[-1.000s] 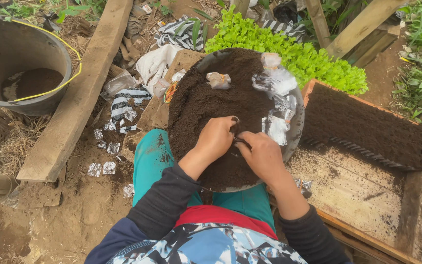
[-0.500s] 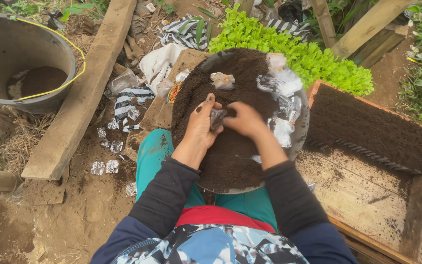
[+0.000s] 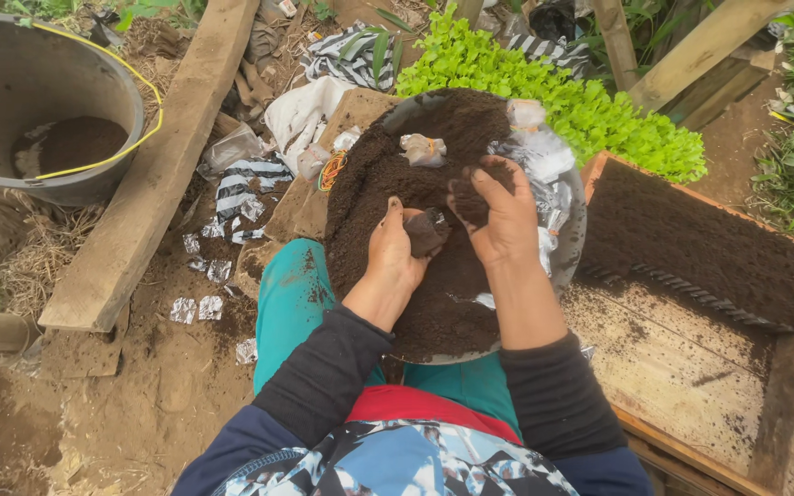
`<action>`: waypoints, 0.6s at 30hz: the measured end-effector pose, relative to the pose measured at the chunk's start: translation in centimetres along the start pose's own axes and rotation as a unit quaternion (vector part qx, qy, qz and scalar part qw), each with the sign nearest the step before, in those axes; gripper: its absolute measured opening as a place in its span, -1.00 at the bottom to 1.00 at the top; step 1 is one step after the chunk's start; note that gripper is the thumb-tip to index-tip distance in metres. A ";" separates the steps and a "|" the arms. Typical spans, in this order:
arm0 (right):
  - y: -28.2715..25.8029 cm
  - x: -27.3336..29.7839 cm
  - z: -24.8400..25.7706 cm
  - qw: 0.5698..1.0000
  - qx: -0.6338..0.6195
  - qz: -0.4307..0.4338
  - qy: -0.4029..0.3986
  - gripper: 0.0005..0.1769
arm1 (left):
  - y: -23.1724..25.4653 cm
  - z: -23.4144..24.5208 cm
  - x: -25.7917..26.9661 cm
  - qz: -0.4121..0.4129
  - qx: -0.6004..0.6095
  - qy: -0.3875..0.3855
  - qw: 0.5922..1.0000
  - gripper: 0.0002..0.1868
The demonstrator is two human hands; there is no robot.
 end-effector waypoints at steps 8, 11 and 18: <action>-0.6 3.2 -1.0 0.974 0.165 0.127 -0.087 -0.71 | -0.7 -0.6 -0.1 0.048 0.070 0.030 0.996 -0.61; -1.2 3.6 0.5 0.901 0.343 0.184 -0.192 -0.66 | -0.3 -0.8 -0.2 0.026 0.057 0.030 0.998 -0.64; -0.2 1.8 1.7 0.814 0.447 0.145 -0.342 -0.57 | 0.8 -1.0 1.1 -0.004 0.038 -0.077 0.996 -0.63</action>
Point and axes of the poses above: each hand's wrist, its own x-axis away from the middle knuckle, its own z-axis out of the back of the hand, y = z × x, the point moved 1 cm from there along -x, towards the middle knuckle, and after that the axes turned 14 degrees about z, right-handed, at the moved point
